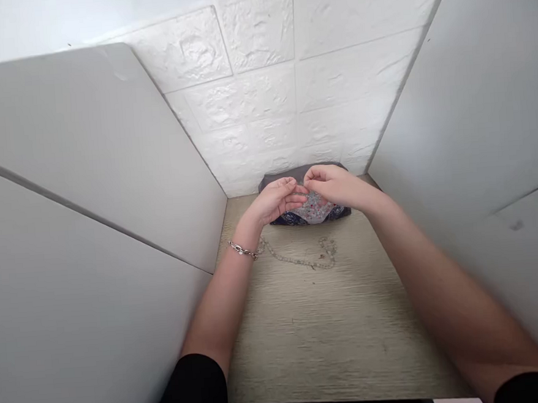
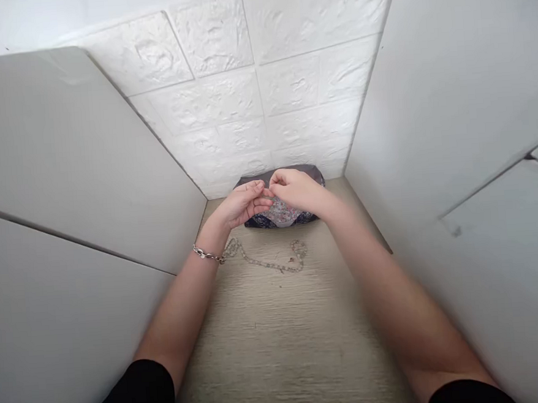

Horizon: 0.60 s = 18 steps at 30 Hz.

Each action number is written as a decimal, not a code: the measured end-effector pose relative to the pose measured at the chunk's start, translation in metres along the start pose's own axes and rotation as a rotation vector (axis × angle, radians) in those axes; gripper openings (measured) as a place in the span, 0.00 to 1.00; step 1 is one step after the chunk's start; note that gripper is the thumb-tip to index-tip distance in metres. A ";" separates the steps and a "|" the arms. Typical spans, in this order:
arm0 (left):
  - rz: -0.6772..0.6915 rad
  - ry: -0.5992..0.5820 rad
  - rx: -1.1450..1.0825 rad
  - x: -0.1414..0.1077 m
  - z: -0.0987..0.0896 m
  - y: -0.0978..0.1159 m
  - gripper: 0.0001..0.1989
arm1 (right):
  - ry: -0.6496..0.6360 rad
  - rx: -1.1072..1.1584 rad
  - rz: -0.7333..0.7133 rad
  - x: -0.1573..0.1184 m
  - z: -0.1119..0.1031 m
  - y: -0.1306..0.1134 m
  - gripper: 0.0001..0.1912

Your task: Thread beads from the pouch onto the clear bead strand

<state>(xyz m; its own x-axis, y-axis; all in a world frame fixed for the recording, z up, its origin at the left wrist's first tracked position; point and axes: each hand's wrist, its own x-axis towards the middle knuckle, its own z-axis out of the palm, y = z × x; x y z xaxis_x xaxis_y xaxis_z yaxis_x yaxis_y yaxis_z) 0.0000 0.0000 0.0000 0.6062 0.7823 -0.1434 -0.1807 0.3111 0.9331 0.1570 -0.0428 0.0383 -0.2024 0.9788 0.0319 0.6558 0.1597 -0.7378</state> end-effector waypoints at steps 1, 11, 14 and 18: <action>-0.022 0.003 0.018 0.000 -0.001 0.000 0.06 | 0.011 -0.024 -0.008 -0.001 0.000 -0.001 0.10; 0.024 -0.015 -0.016 0.002 -0.004 -0.002 0.06 | 0.020 -0.165 -0.047 -0.007 -0.004 -0.008 0.12; 0.015 -0.036 -0.026 0.003 -0.005 -0.002 0.06 | 0.002 -0.194 -0.033 -0.009 -0.004 -0.010 0.13; 0.037 -0.038 0.010 0.002 -0.005 -0.003 0.07 | -0.021 -0.201 -0.007 -0.010 -0.005 -0.011 0.12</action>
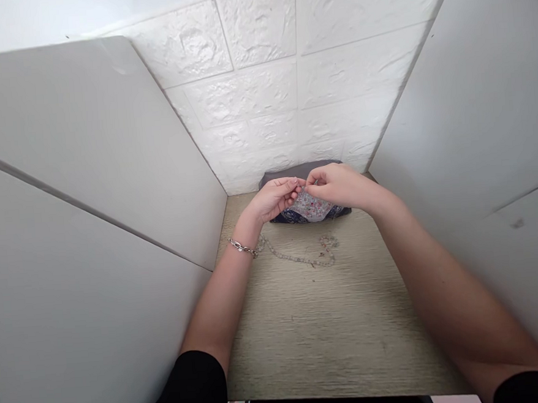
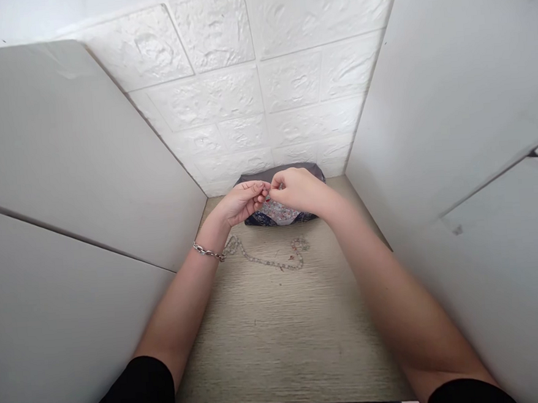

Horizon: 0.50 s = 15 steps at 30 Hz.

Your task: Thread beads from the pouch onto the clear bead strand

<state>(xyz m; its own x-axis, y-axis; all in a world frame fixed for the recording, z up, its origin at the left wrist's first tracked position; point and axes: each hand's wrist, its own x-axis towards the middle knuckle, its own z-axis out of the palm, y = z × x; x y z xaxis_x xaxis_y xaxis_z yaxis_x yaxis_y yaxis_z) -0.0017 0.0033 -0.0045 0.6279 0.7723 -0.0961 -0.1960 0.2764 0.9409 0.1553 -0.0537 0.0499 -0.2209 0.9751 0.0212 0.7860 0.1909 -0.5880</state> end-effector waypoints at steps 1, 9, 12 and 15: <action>0.002 0.002 0.010 0.000 0.000 0.000 0.07 | -0.005 0.003 0.002 0.000 0.000 0.000 0.12; -0.004 0.002 -0.025 -0.001 0.001 0.001 0.08 | -0.005 0.014 -0.001 -0.001 0.000 -0.001 0.12; -0.009 0.009 -0.048 -0.001 0.000 0.002 0.08 | 0.018 -0.003 0.003 0.000 0.001 -0.001 0.12; -0.005 0.000 -0.068 -0.001 0.000 0.001 0.08 | 0.027 -0.002 -0.001 0.000 0.001 -0.001 0.13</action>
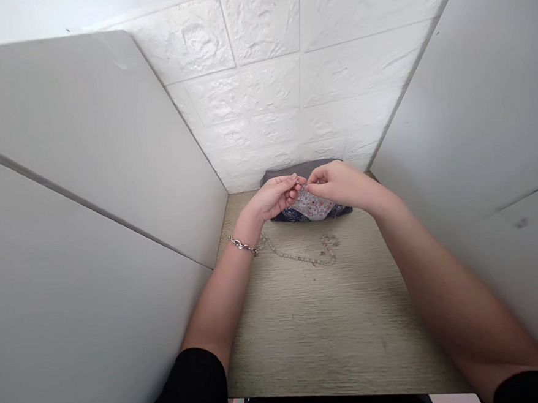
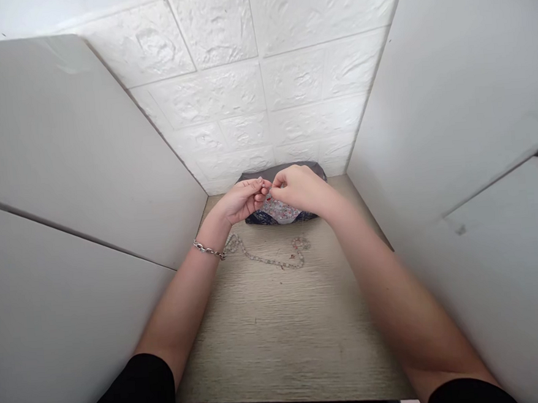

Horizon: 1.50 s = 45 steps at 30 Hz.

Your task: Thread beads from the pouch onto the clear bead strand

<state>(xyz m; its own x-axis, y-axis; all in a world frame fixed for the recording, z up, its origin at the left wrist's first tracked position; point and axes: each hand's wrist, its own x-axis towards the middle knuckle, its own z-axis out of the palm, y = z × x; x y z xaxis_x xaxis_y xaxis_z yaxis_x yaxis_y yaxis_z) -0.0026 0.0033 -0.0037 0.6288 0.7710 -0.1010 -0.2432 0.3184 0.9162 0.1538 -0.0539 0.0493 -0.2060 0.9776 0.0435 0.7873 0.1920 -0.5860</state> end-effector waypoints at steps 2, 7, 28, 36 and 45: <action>-0.004 -0.008 -0.012 0.000 0.000 0.000 0.08 | -0.004 0.005 0.001 0.000 0.000 0.000 0.14; -0.027 -0.024 -0.017 0.000 0.000 0.000 0.09 | -0.001 0.013 0.006 0.000 0.001 0.000 0.16; -0.018 0.026 -0.004 0.001 0.002 -0.002 0.10 | 0.040 -0.048 0.011 -0.001 0.001 -0.003 0.17; -0.020 0.011 -0.027 0.002 0.003 -0.004 0.10 | 0.069 -0.068 -0.012 -0.001 0.003 -0.005 0.15; -0.027 0.030 -0.017 0.002 0.003 -0.003 0.12 | 0.087 -0.055 -0.016 -0.002 0.005 -0.006 0.12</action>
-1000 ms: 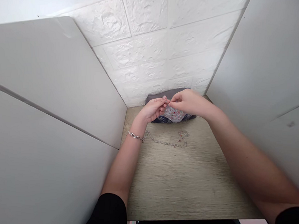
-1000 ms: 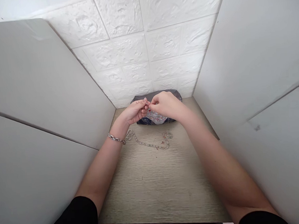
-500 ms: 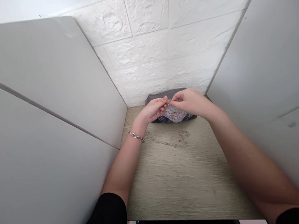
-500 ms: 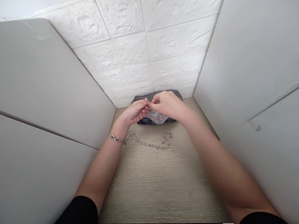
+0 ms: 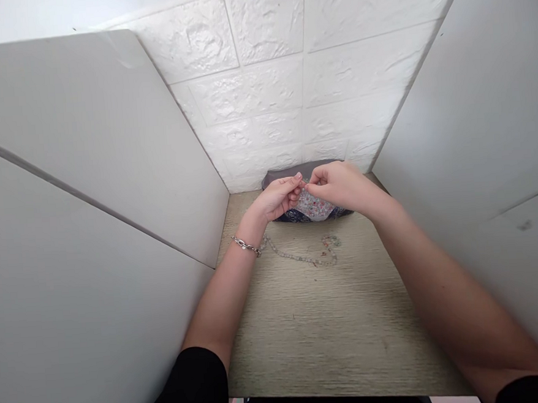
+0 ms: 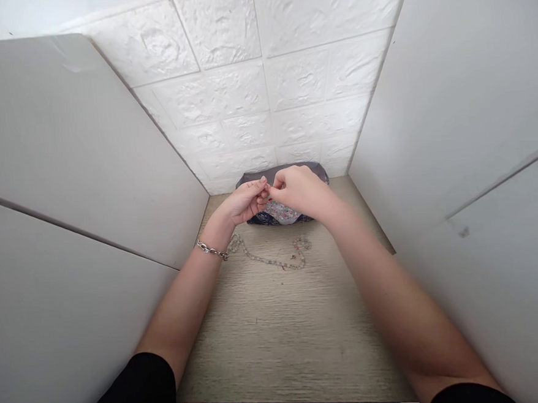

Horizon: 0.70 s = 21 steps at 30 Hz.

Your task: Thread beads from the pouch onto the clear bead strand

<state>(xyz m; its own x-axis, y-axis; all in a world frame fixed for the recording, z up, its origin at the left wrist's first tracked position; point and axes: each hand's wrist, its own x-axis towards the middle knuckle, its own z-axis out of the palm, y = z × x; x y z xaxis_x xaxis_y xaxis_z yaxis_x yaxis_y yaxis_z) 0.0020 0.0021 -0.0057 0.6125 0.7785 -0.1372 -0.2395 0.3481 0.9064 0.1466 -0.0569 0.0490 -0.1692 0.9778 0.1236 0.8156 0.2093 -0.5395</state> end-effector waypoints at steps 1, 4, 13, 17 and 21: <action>0.000 0.003 0.002 0.000 0.000 0.000 0.12 | 0.004 0.000 -0.008 0.000 0.001 0.001 0.12; -0.006 0.011 0.012 0.000 0.001 0.000 0.12 | 0.015 -0.002 -0.019 0.001 0.003 0.002 0.11; 0.006 -0.019 0.009 -0.001 0.001 0.000 0.12 | 0.033 -0.033 -0.035 0.002 0.007 0.003 0.11; -0.004 0.000 0.002 -0.002 0.002 0.001 0.12 | 0.030 -0.056 -0.051 0.002 0.009 0.003 0.11; -0.001 -0.005 0.006 -0.002 0.003 0.001 0.12 | 0.046 -0.083 -0.069 0.003 0.010 0.002 0.12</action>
<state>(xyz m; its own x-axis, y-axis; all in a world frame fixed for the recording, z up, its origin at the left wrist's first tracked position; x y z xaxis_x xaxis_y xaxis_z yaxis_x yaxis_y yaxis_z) 0.0023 -0.0007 -0.0037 0.6165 0.7754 -0.1365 -0.2341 0.3461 0.9085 0.1421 -0.0535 0.0396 -0.2028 0.9591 0.1974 0.8459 0.2732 -0.4580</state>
